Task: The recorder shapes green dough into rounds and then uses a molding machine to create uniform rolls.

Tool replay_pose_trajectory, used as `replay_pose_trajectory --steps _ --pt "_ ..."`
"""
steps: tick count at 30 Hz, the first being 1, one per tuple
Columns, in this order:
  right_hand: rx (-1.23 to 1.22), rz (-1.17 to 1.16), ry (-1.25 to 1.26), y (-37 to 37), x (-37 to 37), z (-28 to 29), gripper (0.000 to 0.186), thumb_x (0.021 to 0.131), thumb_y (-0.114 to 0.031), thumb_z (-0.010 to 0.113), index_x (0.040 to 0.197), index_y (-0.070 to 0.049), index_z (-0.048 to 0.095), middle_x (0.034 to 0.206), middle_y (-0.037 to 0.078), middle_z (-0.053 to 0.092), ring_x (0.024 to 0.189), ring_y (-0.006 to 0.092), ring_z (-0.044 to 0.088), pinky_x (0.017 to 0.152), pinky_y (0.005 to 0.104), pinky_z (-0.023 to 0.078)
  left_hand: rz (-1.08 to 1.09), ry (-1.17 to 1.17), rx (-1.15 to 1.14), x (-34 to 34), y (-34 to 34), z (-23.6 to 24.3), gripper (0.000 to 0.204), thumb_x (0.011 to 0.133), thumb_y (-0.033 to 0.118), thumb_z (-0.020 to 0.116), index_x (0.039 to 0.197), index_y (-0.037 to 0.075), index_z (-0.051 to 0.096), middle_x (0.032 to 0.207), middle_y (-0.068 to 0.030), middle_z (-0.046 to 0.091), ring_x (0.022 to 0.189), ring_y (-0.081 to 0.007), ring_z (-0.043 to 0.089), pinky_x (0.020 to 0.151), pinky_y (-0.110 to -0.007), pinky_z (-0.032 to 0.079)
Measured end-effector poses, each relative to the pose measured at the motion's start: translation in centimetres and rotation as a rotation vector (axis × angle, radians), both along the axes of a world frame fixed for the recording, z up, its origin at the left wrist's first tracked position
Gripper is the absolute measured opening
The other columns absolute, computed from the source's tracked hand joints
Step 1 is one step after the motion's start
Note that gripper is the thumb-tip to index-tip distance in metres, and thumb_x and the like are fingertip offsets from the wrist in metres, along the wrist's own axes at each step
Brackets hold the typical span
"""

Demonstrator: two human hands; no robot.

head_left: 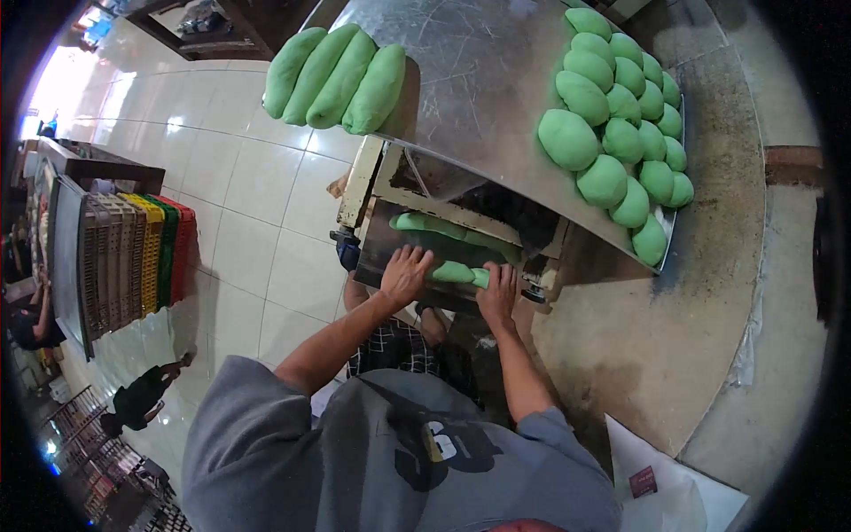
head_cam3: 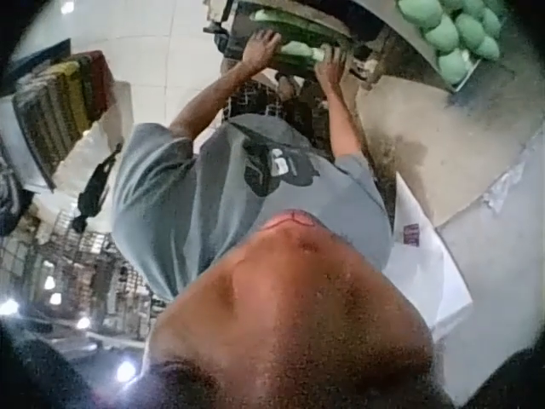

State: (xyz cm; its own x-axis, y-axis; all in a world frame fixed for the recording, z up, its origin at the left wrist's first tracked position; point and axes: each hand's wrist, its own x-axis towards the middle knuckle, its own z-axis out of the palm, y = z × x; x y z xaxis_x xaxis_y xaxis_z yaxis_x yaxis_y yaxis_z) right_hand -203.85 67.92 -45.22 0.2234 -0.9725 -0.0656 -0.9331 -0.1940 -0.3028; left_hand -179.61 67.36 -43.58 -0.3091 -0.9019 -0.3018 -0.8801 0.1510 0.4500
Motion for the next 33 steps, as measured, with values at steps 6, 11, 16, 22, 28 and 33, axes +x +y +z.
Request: replay_pose_trajectory --steps 6,11,16,22,28,33 --pt "0.357 -0.055 0.432 -3.9 1.1 -3.6 0.029 0.09 -0.017 0.059 0.117 -0.007 0.059 0.106 0.016 0.053 0.104 0.0362 0.047 0.083 0.0529 0.039 -0.013 -0.021 -0.351 -0.2 -3.8 -4.9 0.049 0.08 0.015 0.056 0.128 0.009 0.05 0.132 -0.0153 0.046 0.126 -0.0329 0.039 0.105 -0.046 0.031" --pt "0.633 -0.418 0.277 -5.1 1.3 -5.4 0.026 0.092 -0.018 0.054 0.113 -0.005 0.062 0.115 0.019 0.055 0.11 0.0391 0.049 0.093 0.0581 0.037 0.018 0.006 -0.301 0.0 -5.7 -6.0 0.051 0.078 0.013 0.057 0.128 0.009 0.051 0.132 -0.0142 0.047 0.125 -0.0337 0.042 0.102 -0.046 0.036" --pt "0.104 -0.11 -0.32 -1.6 -0.8 3.5 0.038 0.084 0.002 0.055 0.121 -0.007 0.056 0.119 0.017 0.054 0.111 0.0371 0.053 0.094 0.0528 0.046 0.094 0.391 -0.018 3.2 -1.4 1.7 0.044 0.072 0.008 0.061 0.116 0.007 0.055 0.111 -0.0171 0.056 0.1 -0.0409 0.055 0.077 -0.049 0.05" --pt "0.456 -0.184 -0.963 2.7 -4.4 14.8 0.049 0.081 0.007 0.056 0.127 -0.009 0.052 0.118 0.013 0.059 0.111 0.0314 0.057 0.093 0.0468 0.049 0.415 0.929 0.212 9.1 6.2 14.5 0.044 0.075 -0.003 0.059 0.119 0.003 0.057 0.111 -0.0109 0.064 0.1 -0.0235 0.061 0.088 -0.033 0.045" --pt "0.663 -0.439 -1.834 3.0 -2.0 18.1 0.061 0.077 -0.003 0.062 0.135 -0.001 0.041 0.122 0.019 0.056 0.107 0.0307 0.059 0.096 0.0448 0.048 0.771 1.545 0.512 10.6 5.6 21.7 0.031 0.091 0.009 0.058 0.12 0.001 0.054 0.106 -0.0067 0.062 0.095 -0.0161 0.061 0.082 -0.033 0.05" --pt "0.639 -0.278 -1.632 -1.5 5.5 19.1 0.061 0.086 -0.033 0.065 0.133 -0.001 0.043 0.128 0.015 0.053 0.114 0.0287 0.054 0.099 0.0424 0.045 0.688 1.536 0.63 5.3 2.6 23.8 0.035 0.091 0.018 0.063 0.12 0.001 0.054 0.108 -0.0066 0.062 0.097 -0.0151 0.06 0.082 -0.03 0.05"
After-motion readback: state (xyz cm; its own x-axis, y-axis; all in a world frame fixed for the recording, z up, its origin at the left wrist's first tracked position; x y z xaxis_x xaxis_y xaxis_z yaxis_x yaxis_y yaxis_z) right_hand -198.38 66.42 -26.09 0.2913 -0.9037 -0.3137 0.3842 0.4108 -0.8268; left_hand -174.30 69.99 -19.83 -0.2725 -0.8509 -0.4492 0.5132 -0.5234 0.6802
